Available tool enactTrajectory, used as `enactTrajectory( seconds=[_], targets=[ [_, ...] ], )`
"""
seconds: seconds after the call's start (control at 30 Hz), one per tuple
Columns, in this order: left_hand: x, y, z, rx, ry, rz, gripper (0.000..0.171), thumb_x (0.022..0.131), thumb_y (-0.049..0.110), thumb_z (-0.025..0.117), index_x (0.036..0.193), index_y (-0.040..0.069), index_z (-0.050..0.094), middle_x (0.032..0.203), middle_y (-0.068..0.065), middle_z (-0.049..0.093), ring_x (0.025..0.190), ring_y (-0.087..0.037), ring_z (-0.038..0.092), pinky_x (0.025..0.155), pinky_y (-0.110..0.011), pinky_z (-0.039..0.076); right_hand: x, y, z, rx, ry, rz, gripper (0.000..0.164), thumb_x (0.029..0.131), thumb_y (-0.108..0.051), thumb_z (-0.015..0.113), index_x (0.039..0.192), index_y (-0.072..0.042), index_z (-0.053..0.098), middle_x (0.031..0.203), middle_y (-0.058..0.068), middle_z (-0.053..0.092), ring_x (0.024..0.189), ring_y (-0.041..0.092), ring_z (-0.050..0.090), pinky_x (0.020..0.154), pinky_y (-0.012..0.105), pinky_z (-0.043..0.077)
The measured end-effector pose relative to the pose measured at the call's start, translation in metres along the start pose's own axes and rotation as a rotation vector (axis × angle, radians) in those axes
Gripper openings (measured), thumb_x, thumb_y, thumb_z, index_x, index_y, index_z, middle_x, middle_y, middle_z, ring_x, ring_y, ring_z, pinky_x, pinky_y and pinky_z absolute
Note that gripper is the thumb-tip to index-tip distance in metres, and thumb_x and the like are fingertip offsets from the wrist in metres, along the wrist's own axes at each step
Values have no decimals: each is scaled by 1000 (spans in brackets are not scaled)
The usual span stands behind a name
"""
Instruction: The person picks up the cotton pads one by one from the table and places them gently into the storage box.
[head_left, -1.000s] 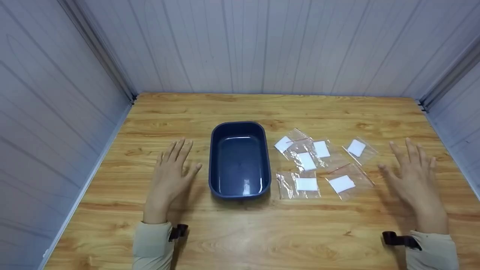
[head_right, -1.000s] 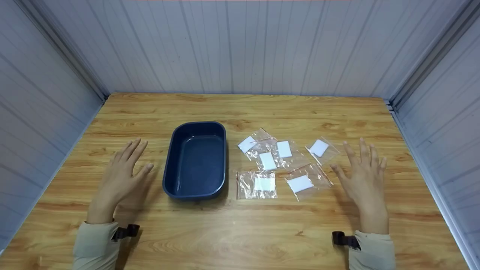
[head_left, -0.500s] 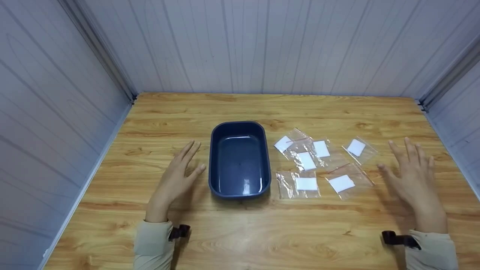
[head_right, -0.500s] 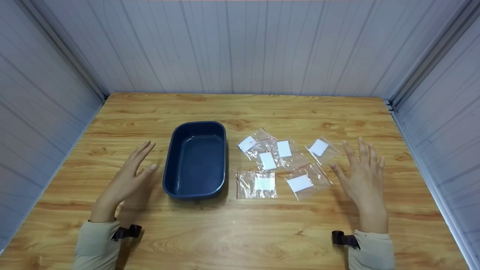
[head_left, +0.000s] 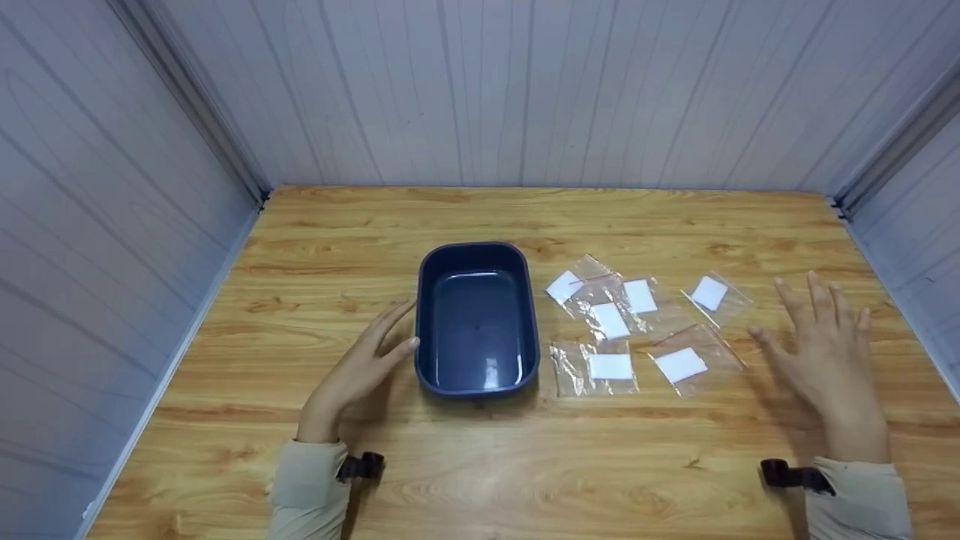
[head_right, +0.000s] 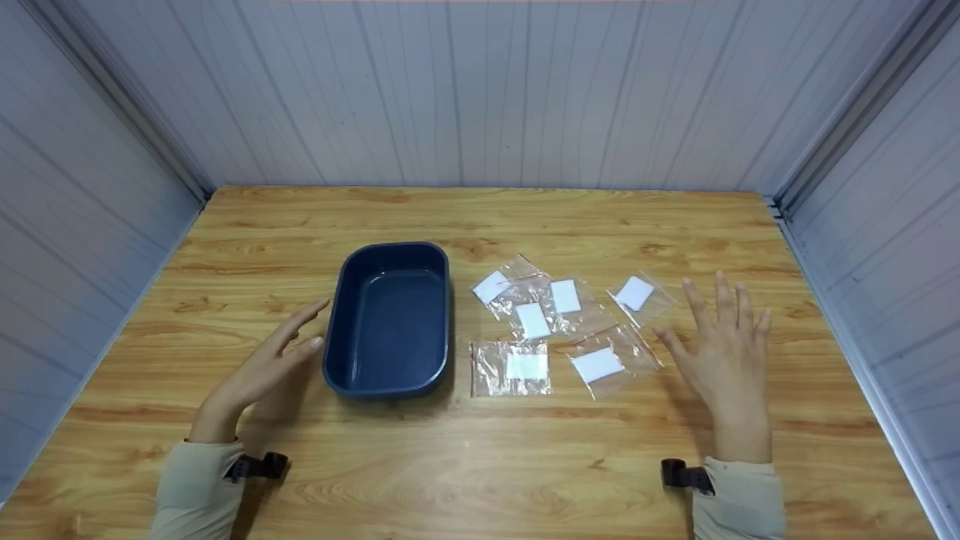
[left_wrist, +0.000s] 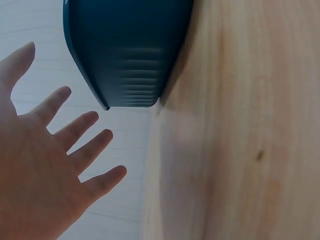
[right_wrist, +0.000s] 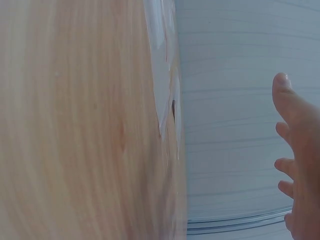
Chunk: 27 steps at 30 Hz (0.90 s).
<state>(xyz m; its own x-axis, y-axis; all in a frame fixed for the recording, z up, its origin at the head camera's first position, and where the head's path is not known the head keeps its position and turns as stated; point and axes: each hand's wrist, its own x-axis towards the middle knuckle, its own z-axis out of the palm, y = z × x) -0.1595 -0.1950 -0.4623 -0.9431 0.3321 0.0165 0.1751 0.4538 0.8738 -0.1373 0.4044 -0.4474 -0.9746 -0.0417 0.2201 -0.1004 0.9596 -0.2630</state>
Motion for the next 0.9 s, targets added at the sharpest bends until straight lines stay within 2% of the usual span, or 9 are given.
enactTrajectory(
  seconds=[0.13,0.33,0.63,0.9],
  targets=[
    [0,-3,1,-58,-31,-26,62,100,41,58,155,29,32,162,-6,23,148,-31,16,117,-61,13,1,1,0,-33,0,-2,75,100,-52,48,160,-22,14,165,17,-5,147,46,-8,110,60,-22],
    [1,-5,4,-119,-70,-42,65,97,39,63,155,30,34,159,-4,29,146,-32,25,115,-60,23,1,0,0,-28,-11,5,77,100,-52,48,160,-22,12,164,17,-6,147,46,-8,111,60,-20],
    [2,-7,6,-81,-75,-54,70,91,37,72,153,29,38,158,-6,33,145,-33,28,114,-61,23,-2,2,0,19,-16,22,76,101,-50,49,160,-20,12,164,20,-3,145,51,-1,115,61,-13],
    [3,-15,6,-158,-81,-40,73,88,28,76,151,24,40,155,-9,37,143,-33,31,116,-56,24,0,-1,-3,65,-21,24,75,102,-47,48,160,-21,11,164,17,-4,144,54,3,115,60,-11]
  ],
)
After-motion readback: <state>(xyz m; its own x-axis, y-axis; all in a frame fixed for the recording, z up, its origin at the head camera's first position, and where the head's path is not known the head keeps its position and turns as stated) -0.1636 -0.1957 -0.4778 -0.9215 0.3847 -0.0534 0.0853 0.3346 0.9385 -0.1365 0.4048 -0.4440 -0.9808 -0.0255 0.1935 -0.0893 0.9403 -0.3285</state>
